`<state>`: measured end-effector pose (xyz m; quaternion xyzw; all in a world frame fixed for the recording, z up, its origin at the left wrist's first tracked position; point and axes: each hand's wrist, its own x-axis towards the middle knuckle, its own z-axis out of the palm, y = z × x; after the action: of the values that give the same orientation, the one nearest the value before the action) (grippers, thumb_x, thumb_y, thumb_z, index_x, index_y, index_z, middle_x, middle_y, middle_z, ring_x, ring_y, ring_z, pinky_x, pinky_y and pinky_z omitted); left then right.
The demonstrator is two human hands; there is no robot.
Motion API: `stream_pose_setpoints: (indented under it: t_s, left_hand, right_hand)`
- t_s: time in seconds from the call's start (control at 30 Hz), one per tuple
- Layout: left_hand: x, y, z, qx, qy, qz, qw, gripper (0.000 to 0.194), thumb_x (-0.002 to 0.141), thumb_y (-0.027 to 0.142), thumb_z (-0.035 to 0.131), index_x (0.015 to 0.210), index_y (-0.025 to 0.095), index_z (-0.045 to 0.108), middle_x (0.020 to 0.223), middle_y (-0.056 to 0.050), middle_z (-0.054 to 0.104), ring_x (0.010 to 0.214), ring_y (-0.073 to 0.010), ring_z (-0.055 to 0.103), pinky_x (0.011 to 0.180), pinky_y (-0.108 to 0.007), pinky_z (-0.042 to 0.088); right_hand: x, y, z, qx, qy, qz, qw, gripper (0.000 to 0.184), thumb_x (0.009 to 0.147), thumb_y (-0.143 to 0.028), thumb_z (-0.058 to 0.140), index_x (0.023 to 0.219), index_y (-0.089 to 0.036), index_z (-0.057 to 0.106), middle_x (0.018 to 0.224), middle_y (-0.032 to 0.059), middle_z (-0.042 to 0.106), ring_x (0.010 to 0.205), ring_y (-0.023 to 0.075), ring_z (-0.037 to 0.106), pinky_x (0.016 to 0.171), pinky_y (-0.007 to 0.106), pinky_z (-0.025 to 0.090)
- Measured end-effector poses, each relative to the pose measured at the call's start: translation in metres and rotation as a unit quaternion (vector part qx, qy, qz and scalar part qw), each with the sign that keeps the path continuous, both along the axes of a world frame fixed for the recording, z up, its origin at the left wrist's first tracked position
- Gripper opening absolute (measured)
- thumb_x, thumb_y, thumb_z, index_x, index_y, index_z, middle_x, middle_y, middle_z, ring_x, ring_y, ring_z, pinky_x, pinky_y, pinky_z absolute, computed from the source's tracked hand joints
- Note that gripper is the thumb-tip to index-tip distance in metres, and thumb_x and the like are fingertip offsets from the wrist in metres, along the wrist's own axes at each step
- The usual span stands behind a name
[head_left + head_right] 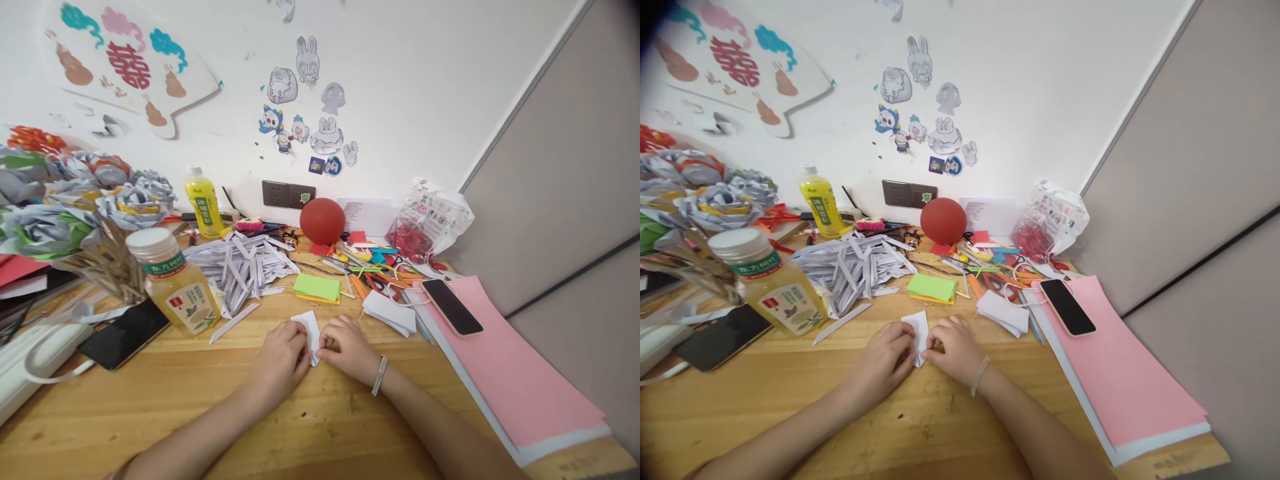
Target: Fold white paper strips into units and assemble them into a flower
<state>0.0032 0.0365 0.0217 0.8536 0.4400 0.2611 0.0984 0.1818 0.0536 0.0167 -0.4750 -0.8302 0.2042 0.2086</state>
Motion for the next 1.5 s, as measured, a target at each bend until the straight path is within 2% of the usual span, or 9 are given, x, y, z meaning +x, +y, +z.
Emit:
stream_pose_setpoints:
  t_s: [0.2, 0.33, 0.47, 0.53, 0.7, 0.9, 1.17, 1.33, 1.5]
  left_hand:
    - [0.001, -0.001, -0.004, 0.037, 0.063, 0.022, 0.997, 0.014, 0.082, 0.019, 0.05, 0.071, 0.016, 0.057, 0.089, -0.009, 0.057, 0.084, -0.0224, 0.05, 0.074, -0.036, 0.043]
    - [0.001, 0.001, -0.006, 0.032, 0.084, 0.025, 0.996, 0.016, 0.084, 0.023, 0.05, 0.072, 0.015, 0.057, 0.086, -0.008, 0.056, 0.081, -0.0223, 0.049, 0.072, -0.036, 0.042]
    - [-0.004, 0.006, -0.006, 0.008, 0.068, 0.005, 0.998, 0.016, 0.086, 0.024, 0.049, 0.074, 0.016, 0.057, 0.084, -0.006, 0.056, 0.08, -0.0212, 0.048, 0.07, -0.034, 0.04]
    - [-0.011, 0.009, -0.004, -0.01, 0.056, -0.042, 0.998, 0.016, 0.087, 0.023, 0.047, 0.076, 0.017, 0.057, 0.083, -0.005, 0.056, 0.08, -0.0205, 0.048, 0.071, -0.033, 0.039]
    - [-0.031, 0.015, 0.012, -0.074, 0.02, -0.236, 0.969, 0.012, 0.086, 0.022, 0.051, 0.082, 0.023, 0.062, 0.09, -0.003, 0.057, 0.091, -0.0182, 0.049, 0.082, -0.031, 0.037]
    - [-0.041, 0.015, 0.03, -0.148, 0.01, -0.304, 0.941, 0.01, 0.08, 0.028, 0.062, 0.072, 0.025, 0.067, 0.093, -0.002, 0.06, 0.093, -0.0174, 0.051, 0.088, -0.032, 0.037]
    - [-0.037, 0.011, 0.032, -0.156, 0.022, -0.28, 0.947, 0.011, 0.081, 0.028, 0.061, 0.073, 0.024, 0.067, 0.093, -0.002, 0.059, 0.094, -0.0174, 0.05, 0.087, -0.031, 0.037]
    - [-0.037, 0.01, 0.03, -0.164, 0.018, -0.261, 0.951, 0.009, 0.08, 0.028, 0.062, 0.073, 0.023, 0.065, 0.091, -0.002, 0.058, 0.093, -0.0175, 0.049, 0.088, -0.032, 0.035]
    - [-0.033, 0.011, 0.023, -0.16, -0.012, -0.243, 0.957, 0.008, 0.08, 0.023, 0.061, 0.072, 0.021, 0.062, 0.087, 0.0, 0.059, 0.092, -0.0159, 0.05, 0.088, -0.03, 0.035]
  right_hand:
    - [-0.004, -0.004, 0.003, -0.001, -0.009, -0.027, 1.0, 0.016, 0.074, -0.028, 0.07, 0.07, -0.018, 0.058, 0.077, -0.0026, 0.054, 0.082, 0.0154, 0.045, 0.073, 0.027, 0.029]
    - [-0.005, -0.004, 0.003, 0.002, -0.005, -0.035, 0.999, 0.018, 0.075, -0.028, 0.07, 0.069, -0.018, 0.057, 0.078, -0.0025, 0.055, 0.082, 0.0152, 0.046, 0.073, 0.027, 0.03]
    - [0.001, -0.002, 0.004, -0.007, 0.0, 0.002, 1.0, 0.015, 0.076, -0.029, 0.07, 0.071, -0.018, 0.06, 0.076, -0.003, 0.056, 0.08, 0.0141, 0.046, 0.074, 0.027, 0.03]
    - [0.006, -0.001, 0.007, -0.015, 0.003, 0.051, 0.999, 0.012, 0.077, -0.029, 0.069, 0.073, -0.019, 0.062, 0.076, -0.0033, 0.058, 0.079, 0.0135, 0.048, 0.075, 0.027, 0.031]
    - [0.016, -0.004, 0.01, -0.016, 0.004, 0.14, 0.99, 0.012, 0.072, -0.034, 0.073, 0.075, -0.023, 0.068, 0.085, -0.0018, 0.056, 0.088, 0.0149, 0.049, 0.083, 0.03, 0.031]
    - [0.019, -0.005, 0.008, -0.02, 0.005, 0.179, 0.984, 0.023, 0.064, -0.042, 0.076, 0.079, -0.025, 0.069, 0.091, -0.0007, 0.054, 0.092, 0.0169, 0.045, 0.087, 0.032, 0.031]
    - [0.012, -0.016, 0.015, 0.013, 0.026, 0.229, 0.973, 0.011, 0.072, -0.033, 0.073, 0.076, -0.024, 0.069, 0.087, -0.0009, 0.056, 0.09, 0.0157, 0.046, 0.085, 0.03, 0.032]
    - [0.009, -0.017, 0.012, 0.017, 0.037, 0.244, 0.969, 0.007, 0.074, -0.027, 0.071, 0.073, -0.023, 0.067, 0.085, -0.0013, 0.058, 0.088, 0.0148, 0.047, 0.084, 0.029, 0.033]
    - [0.007, -0.015, 0.01, 0.024, 0.033, 0.216, 0.976, 0.008, 0.074, -0.027, 0.07, 0.073, -0.022, 0.065, 0.082, -0.002, 0.057, 0.085, 0.0146, 0.047, 0.082, 0.03, 0.033]
